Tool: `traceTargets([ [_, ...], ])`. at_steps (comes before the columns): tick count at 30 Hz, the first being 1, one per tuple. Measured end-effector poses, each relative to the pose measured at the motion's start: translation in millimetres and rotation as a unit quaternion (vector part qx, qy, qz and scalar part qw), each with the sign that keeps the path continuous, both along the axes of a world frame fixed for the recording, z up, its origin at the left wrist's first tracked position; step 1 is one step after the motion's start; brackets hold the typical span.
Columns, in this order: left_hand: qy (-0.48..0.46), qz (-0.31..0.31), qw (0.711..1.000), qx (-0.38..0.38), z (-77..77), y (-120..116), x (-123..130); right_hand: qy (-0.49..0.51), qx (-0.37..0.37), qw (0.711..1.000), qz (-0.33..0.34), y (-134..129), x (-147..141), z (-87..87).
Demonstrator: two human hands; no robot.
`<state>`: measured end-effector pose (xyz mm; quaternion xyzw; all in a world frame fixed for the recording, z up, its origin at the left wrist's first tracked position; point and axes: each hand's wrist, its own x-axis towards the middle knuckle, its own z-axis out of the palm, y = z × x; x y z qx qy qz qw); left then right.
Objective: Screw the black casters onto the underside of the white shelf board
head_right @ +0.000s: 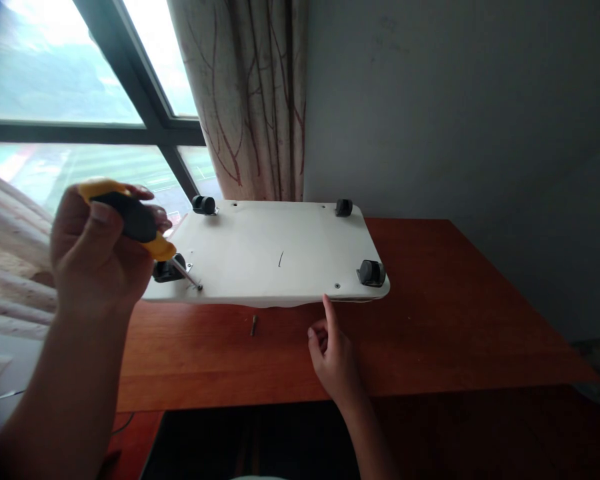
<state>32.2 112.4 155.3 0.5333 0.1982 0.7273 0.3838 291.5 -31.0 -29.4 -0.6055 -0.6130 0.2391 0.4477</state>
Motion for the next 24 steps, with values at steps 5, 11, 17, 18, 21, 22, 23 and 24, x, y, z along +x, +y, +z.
traceTargets([
  [5, 0.004, 0.027, 1.0, -0.01, -1.3, -0.5, -1.5, -0.006, 0.006, 1.0, 0.0, 0.0, 0.4, -0.6],
  [11, -0.019, 0.008, 0.999, -0.05, 0.8, 4.5, -2.8, 0.0, 0.0, 1.0, -0.002, -0.2, -0.3, -0.4],
  [17, -0.029, 0.062, 0.998, -0.002, -2.5, 1.6, 0.6, 0.004, -0.002, 1.0, -0.003, 0.0, -0.1, -2.0],
  [18, -0.025, 0.06, 0.998, -0.001, -2.8, 1.0, 0.3, 0.004, -0.001, 1.0, -0.002, 0.0, 0.0, -2.1],
  [21, -0.024, 0.027, 0.999, -0.039, -1.5, 2.0, -1.8, 0.004, -0.001, 1.0, 0.0, -0.3, 0.1, -0.9],
  [22, -0.033, 0.015, 0.997, -0.068, -0.3, 3.0, -2.5, 0.004, -0.002, 1.0, 0.001, -0.4, 0.0, -0.1],
  [23, -0.044, 0.006, 0.994, -0.099, 1.3, 4.2, -2.9, 0.003, -0.002, 1.0, 0.002, -0.6, -0.2, 0.8],
  [24, -0.054, 0.001, 0.99, -0.127, 3.1, 5.3, -3.0, 0.001, -0.003, 1.0, 0.002, -0.7, -0.4, 1.6],
])
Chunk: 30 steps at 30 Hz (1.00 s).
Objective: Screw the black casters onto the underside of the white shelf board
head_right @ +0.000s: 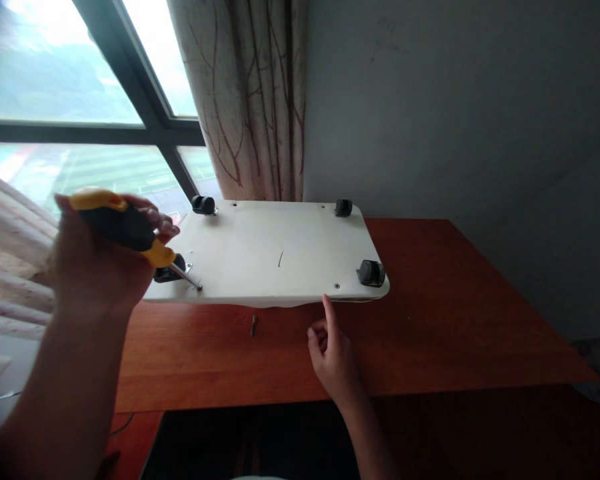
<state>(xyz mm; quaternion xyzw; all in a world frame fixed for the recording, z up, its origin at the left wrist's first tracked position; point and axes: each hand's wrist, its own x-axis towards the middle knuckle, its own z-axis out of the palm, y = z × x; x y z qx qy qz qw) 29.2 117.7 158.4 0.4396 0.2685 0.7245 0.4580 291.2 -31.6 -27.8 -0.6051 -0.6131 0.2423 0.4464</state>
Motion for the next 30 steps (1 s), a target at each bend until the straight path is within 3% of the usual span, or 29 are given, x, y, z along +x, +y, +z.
traceTargets([
  [3, -0.017, 0.012, 1.0, -0.018, 4.6, 1.2, 1.7, -0.001, 0.001, 1.0, -0.002, -0.1, -0.4, 1.3],
  [10, 0.024, 0.041, 0.991, 0.126, -3.4, -4.4, 4.3, 0.005, -0.008, 1.0, -0.001, -0.2, 0.1, -0.2],
  [14, 0.041, 0.012, 0.991, 0.126, -7.1, -2.4, 0.8, 0.005, -0.012, 1.0, -0.004, -0.5, 0.6, -0.7],
  [20, 0.097, -0.034, 0.992, 0.076, -0.7, -0.8, -3.5, 0.007, -0.015, 1.0, 0.001, 0.0, 0.9, -2.3],
  [25, 0.005, -0.045, 0.999, -0.008, 2.8, 4.7, -1.0, 0.012, -0.011, 1.0, -0.001, 0.5, 0.5, -1.4],
  [30, 0.053, -0.028, 0.994, 0.09, -2.5, 0.9, 1.8, 0.007, -0.003, 1.0, 0.001, 0.3, 0.3, -0.7],
])
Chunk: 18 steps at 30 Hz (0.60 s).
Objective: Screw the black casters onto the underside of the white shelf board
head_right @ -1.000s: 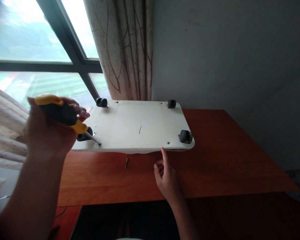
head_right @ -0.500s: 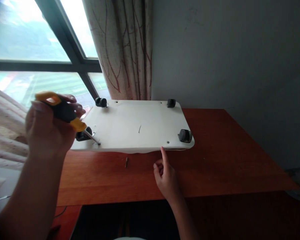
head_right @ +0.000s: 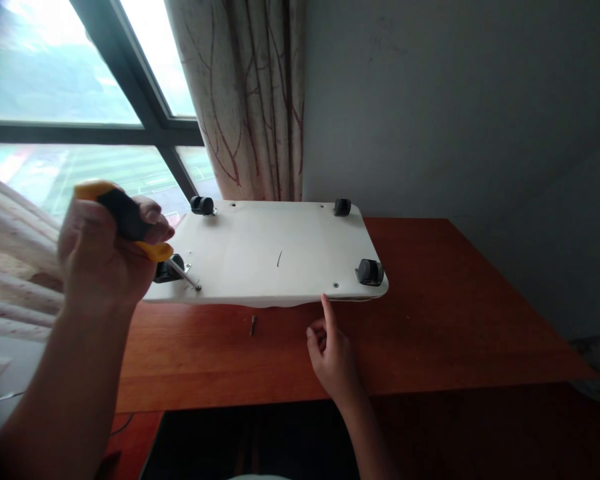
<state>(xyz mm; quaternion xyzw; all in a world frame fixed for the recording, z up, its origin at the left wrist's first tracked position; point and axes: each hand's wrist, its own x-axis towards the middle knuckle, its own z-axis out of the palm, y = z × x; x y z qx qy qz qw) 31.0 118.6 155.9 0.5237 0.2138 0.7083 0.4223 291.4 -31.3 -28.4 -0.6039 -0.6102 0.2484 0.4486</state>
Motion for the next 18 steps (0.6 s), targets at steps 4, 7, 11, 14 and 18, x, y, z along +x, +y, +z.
traceTargets([
  [4, 0.014, -0.005, 1.0, 0.021, -3.3, -2.7, -2.3, 0.0, 0.001, 1.0, 0.0, 0.1, 0.3, -0.9],
  [7, 0.003, -0.003, 1.0, -0.028, -1.8, 0.2, -4.5, 0.0, 0.001, 1.0, 0.0, 0.3, 0.7, -1.8],
  [11, -0.009, 0.014, 0.995, -0.097, 3.9, 5.3, -2.7, -0.003, 0.007, 1.0, 0.0, 0.2, 0.5, -2.1],
  [14, -0.049, 0.03, 0.996, -0.074, 4.7, 6.5, 2.0, -0.016, 0.018, 1.0, -0.012, 0.4, -0.1, -1.1],
  [18, -0.03, 0.049, 0.998, 0.026, -1.0, 3.6, 5.5, -0.049, 0.04, 0.997, -0.045, 1.7, -1.2, 1.6],
])
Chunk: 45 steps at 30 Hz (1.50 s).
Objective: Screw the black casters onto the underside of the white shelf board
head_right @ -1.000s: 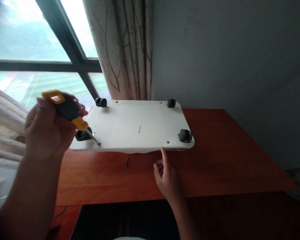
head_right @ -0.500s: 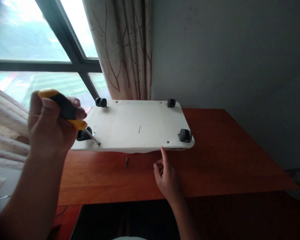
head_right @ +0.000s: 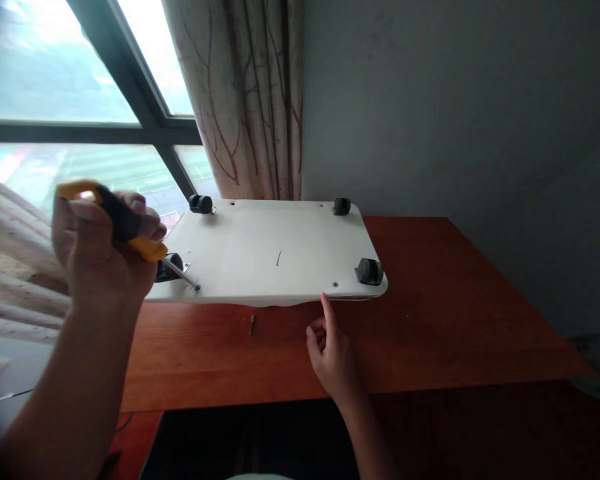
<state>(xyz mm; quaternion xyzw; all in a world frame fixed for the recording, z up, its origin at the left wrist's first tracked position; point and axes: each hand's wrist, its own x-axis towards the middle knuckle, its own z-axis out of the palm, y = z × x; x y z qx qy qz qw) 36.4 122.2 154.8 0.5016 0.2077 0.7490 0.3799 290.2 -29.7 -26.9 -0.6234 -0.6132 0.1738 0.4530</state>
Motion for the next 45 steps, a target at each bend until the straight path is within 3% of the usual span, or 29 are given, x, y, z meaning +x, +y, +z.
traceTargets([
  [6, 0.0, -0.013, 1.0, 0.002, -5.4, -1.1, -6.9, -0.013, 0.004, 1.0, -0.002, 1.9, -2.4, 1.3],
  [10, 0.003, -0.092, 0.992, -0.084, -1.7, -1.9, -11.4, 0.007, -0.009, 1.0, 0.008, 0.3, -1.1, -0.3],
  [13, -0.009, -0.097, 0.988, -0.123, 2.0, -2.3, -10.5, 0.033, -0.028, 0.999, 0.033, -1.2, 0.8, -1.9],
  [21, 0.047, -0.054, 0.997, 0.018, -5.5, -3.4, -7.9, 0.051, -0.045, 0.997, 0.043, -2.0, 2.5, -3.7],
  [28, 0.055, -0.074, 0.995, -0.039, -0.9, -8.6, -9.0, 0.052, -0.048, 0.997, 0.042, -2.4, 2.4, -4.1],
  [34, 0.003, -0.101, 0.992, -0.081, -1.3, 1.4, -11.0, 0.058, -0.051, 0.996, 0.046, -2.0, 1.8, -1.9],
  [40, 0.039, -0.046, 0.998, 0.011, -4.9, -3.9, -8.5, 0.052, -0.043, 0.997, 0.041, -1.8, 2.1, -3.4],
  [45, 0.029, -0.04, 0.999, 0.007, -4.6, -8.6, -5.8, 0.052, -0.045, 0.997, 0.043, -2.1, 2.1, -3.7],
])
